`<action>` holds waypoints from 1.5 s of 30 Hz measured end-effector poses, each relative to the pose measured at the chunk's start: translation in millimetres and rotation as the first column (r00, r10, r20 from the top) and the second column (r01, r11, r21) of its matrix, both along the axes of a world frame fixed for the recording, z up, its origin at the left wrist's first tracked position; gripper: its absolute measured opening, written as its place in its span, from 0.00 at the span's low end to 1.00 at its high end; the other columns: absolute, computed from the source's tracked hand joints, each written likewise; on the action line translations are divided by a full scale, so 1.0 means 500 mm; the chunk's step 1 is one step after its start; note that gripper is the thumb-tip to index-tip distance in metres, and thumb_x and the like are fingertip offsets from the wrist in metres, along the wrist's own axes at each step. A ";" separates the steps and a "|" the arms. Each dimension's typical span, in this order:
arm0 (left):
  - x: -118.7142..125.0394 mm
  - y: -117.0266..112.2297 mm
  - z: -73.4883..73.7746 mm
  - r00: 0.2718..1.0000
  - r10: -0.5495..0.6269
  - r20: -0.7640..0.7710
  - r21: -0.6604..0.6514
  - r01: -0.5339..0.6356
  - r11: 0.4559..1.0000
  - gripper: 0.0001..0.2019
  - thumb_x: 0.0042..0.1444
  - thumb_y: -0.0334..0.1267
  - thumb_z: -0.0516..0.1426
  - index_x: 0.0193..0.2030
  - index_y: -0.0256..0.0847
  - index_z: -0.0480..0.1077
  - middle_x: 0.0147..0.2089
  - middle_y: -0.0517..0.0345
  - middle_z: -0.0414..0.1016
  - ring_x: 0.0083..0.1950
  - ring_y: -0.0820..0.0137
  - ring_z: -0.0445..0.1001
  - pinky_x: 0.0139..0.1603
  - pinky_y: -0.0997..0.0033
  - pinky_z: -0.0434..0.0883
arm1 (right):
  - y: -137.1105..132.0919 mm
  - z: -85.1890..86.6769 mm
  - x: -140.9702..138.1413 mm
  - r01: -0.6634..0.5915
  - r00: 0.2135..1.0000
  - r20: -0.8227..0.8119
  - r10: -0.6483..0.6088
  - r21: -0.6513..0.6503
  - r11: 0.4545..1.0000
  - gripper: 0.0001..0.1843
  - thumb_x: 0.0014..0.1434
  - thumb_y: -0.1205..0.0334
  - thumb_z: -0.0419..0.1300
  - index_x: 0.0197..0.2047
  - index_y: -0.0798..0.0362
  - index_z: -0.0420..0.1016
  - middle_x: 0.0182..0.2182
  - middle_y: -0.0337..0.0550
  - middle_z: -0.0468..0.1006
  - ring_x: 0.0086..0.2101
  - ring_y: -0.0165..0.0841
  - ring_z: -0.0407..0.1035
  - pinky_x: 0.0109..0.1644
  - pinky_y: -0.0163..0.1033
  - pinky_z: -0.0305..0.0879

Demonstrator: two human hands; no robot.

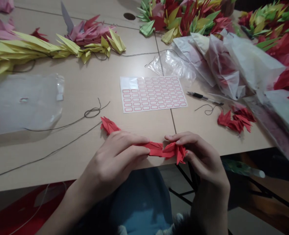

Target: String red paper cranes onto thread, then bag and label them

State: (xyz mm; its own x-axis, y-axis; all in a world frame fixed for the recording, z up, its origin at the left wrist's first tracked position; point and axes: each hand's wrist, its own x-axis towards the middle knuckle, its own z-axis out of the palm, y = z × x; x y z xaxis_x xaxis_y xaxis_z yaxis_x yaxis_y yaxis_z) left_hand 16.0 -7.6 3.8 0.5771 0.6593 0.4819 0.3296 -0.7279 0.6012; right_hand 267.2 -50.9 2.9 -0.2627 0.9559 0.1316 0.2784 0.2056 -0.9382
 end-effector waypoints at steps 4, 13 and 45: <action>-0.001 0.001 0.000 1.000 -0.013 0.016 -0.003 0.013 1.000 0.11 0.54 0.21 0.58 0.42 0.37 0.71 0.48 0.53 0.74 0.50 0.70 0.71 0.52 0.67 0.70 | 0.001 0.004 0.001 -0.015 1.000 -0.003 0.015 -0.012 1.000 0.11 0.65 0.65 0.51 0.49 0.47 0.68 0.49 0.47 0.73 0.50 0.37 0.69 0.52 0.43 0.67; -0.003 0.003 0.001 1.000 -0.005 0.008 -0.011 0.005 1.000 0.11 0.55 0.22 0.58 0.43 0.38 0.70 0.48 0.53 0.74 0.50 0.71 0.72 0.51 0.69 0.70 | 0.004 0.004 0.005 -0.050 0.999 -0.003 0.050 -0.011 0.999 0.11 0.65 0.65 0.50 0.49 0.47 0.67 0.49 0.46 0.73 0.52 0.36 0.68 0.55 0.41 0.65; 0.019 0.008 0.007 0.991 0.128 0.045 0.022 -0.129 0.991 0.03 0.59 0.29 0.56 0.40 0.37 0.69 0.43 0.53 0.76 0.45 0.71 0.74 0.47 0.67 0.71 | 0.019 -0.008 -0.051 0.248 0.936 0.209 -0.284 0.181 0.952 0.08 0.65 0.61 0.52 0.48 0.45 0.65 0.39 0.40 0.74 0.38 0.31 0.72 0.40 0.39 0.69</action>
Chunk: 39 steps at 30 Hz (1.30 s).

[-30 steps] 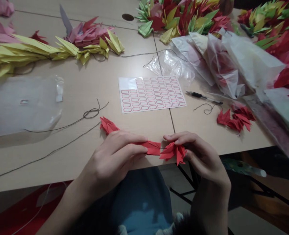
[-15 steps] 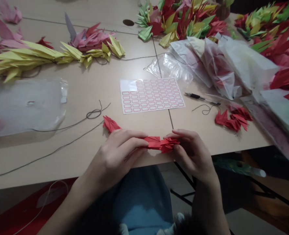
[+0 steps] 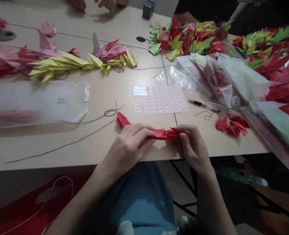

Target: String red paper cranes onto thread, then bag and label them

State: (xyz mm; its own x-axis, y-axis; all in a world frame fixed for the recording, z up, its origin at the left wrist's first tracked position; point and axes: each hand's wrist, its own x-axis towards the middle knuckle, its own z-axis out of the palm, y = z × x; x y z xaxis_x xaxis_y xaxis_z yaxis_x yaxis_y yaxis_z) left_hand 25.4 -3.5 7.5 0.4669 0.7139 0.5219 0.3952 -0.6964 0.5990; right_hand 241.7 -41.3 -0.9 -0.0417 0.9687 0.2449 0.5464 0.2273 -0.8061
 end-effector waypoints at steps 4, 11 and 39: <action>0.001 -0.003 -0.003 0.999 0.022 -0.027 0.049 -0.021 0.999 0.03 0.60 0.30 0.55 0.40 0.37 0.69 0.43 0.53 0.76 0.44 0.70 0.74 0.46 0.66 0.70 | 0.004 0.002 -0.006 -0.021 0.993 -0.121 0.010 -0.092 0.996 0.14 0.57 0.59 0.62 0.46 0.47 0.64 0.38 0.40 0.75 0.37 0.32 0.74 0.38 0.38 0.72; -0.003 0.001 -0.006 0.999 -0.019 0.028 0.044 0.018 0.999 0.03 0.59 0.30 0.56 0.40 0.36 0.69 0.42 0.52 0.76 0.44 0.70 0.74 0.46 0.66 0.71 | 0.006 0.026 -0.018 -0.023 0.994 -0.108 0.007 -0.145 0.989 0.18 0.57 0.64 0.58 0.51 0.48 0.63 0.39 0.42 0.73 0.36 0.31 0.73 0.37 0.37 0.72; -0.007 -0.002 -0.002 0.997 0.020 0.069 -0.002 -0.020 1.000 0.04 0.58 0.29 0.56 0.41 0.38 0.69 0.44 0.53 0.76 0.45 0.70 0.74 0.47 0.65 0.72 | 0.012 -0.002 -0.048 0.127 0.954 -0.259 -0.149 -0.101 0.987 0.08 0.60 0.55 0.58 0.39 0.50 0.65 0.31 0.39 0.73 0.30 0.28 0.71 0.31 0.34 0.71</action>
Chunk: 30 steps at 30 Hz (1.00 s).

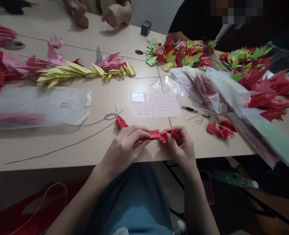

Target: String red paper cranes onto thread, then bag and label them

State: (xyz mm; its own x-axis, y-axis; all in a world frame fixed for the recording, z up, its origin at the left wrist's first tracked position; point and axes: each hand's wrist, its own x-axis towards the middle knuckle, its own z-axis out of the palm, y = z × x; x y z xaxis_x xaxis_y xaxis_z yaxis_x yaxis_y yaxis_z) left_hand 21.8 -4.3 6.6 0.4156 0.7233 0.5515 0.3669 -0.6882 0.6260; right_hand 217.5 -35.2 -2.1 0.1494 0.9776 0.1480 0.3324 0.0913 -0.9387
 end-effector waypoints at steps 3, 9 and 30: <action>0.000 0.001 0.000 1.000 0.004 0.001 -0.002 -0.004 1.000 0.04 0.58 0.29 0.56 0.41 0.38 0.69 0.44 0.53 0.76 0.45 0.70 0.74 0.47 0.66 0.72 | -0.002 -0.004 -0.002 0.005 1.000 0.015 -0.005 0.004 1.000 0.08 0.61 0.55 0.57 0.40 0.49 0.64 0.33 0.39 0.74 0.31 0.29 0.71 0.33 0.35 0.71; 0.001 0.002 -0.004 1.000 0.014 -0.026 0.005 -0.013 1.000 0.04 0.58 0.29 0.57 0.41 0.38 0.69 0.44 0.54 0.75 0.46 0.71 0.73 0.48 0.67 0.71 | -0.005 -0.009 -0.005 0.029 0.997 0.064 -0.029 0.013 1.000 0.08 0.61 0.56 0.56 0.41 0.49 0.64 0.35 0.40 0.74 0.33 0.30 0.72 0.35 0.36 0.71; 0.011 -0.011 -0.011 0.936 -0.030 -0.351 0.151 0.089 0.985 0.07 0.61 0.29 0.52 0.43 0.36 0.70 0.46 0.53 0.75 0.46 0.66 0.72 0.49 0.61 0.65 | -0.036 0.024 0.044 -0.317 0.826 0.488 0.284 -0.015 0.948 0.25 0.59 0.64 0.59 0.59 0.46 0.60 0.53 0.47 0.70 0.53 0.37 0.65 0.56 0.46 0.65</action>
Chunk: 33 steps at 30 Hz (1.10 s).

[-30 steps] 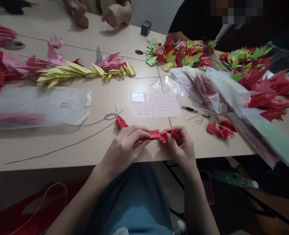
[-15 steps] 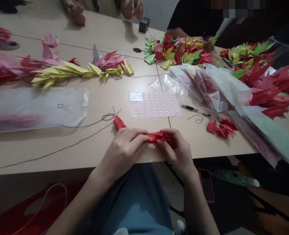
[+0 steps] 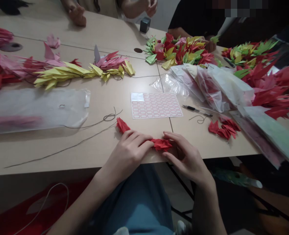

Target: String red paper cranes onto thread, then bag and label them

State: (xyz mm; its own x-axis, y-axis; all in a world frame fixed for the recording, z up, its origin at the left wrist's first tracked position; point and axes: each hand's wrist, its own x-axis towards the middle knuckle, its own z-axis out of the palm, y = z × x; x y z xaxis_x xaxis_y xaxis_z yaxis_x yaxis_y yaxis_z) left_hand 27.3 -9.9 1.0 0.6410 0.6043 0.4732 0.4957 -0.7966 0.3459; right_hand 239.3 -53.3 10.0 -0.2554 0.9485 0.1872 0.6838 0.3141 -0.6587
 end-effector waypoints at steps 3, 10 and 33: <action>0.000 0.001 0.000 1.000 -0.016 0.006 -0.004 0.016 1.000 0.07 0.61 0.28 0.52 0.42 0.37 0.70 0.46 0.54 0.76 0.47 0.66 0.72 0.50 0.62 0.65 | -0.004 0.000 0.008 -0.015 0.999 -0.033 0.015 -0.004 1.000 0.18 0.61 0.68 0.55 0.54 0.46 0.65 0.48 0.44 0.72 0.49 0.34 0.68 0.51 0.42 0.68; 0.007 0.003 -0.001 0.999 0.011 0.038 -0.035 -0.010 0.999 0.04 0.62 0.29 0.51 0.40 0.36 0.67 0.41 0.54 0.76 0.44 0.67 0.73 0.48 0.63 0.65 | 0.016 -0.012 -0.002 0.016 1.000 -0.012 -0.015 0.069 0.997 0.11 0.59 0.68 0.59 0.46 0.50 0.70 0.40 0.43 0.74 0.42 0.33 0.69 0.46 0.41 0.69; -0.136 0.182 0.045 0.907 0.173 -0.384 -0.152 -0.247 0.957 0.13 0.57 0.36 0.53 0.47 0.38 0.71 0.45 0.49 0.74 0.48 0.61 0.71 0.52 0.60 0.64 | 0.243 0.020 -0.040 -0.326 0.904 0.322 0.281 0.095 0.940 0.10 0.60 0.67 0.57 0.45 0.51 0.73 0.41 0.47 0.78 0.44 0.39 0.70 0.49 0.47 0.62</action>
State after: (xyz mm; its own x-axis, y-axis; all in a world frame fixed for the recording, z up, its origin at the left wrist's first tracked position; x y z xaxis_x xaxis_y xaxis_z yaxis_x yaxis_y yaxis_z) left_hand -40.8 81.4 23.6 0.5933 0.7996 0.0929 0.7646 -0.5959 0.2457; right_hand 219.1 68.1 20.0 -0.5922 0.7844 0.1844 0.6976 0.6137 -0.3698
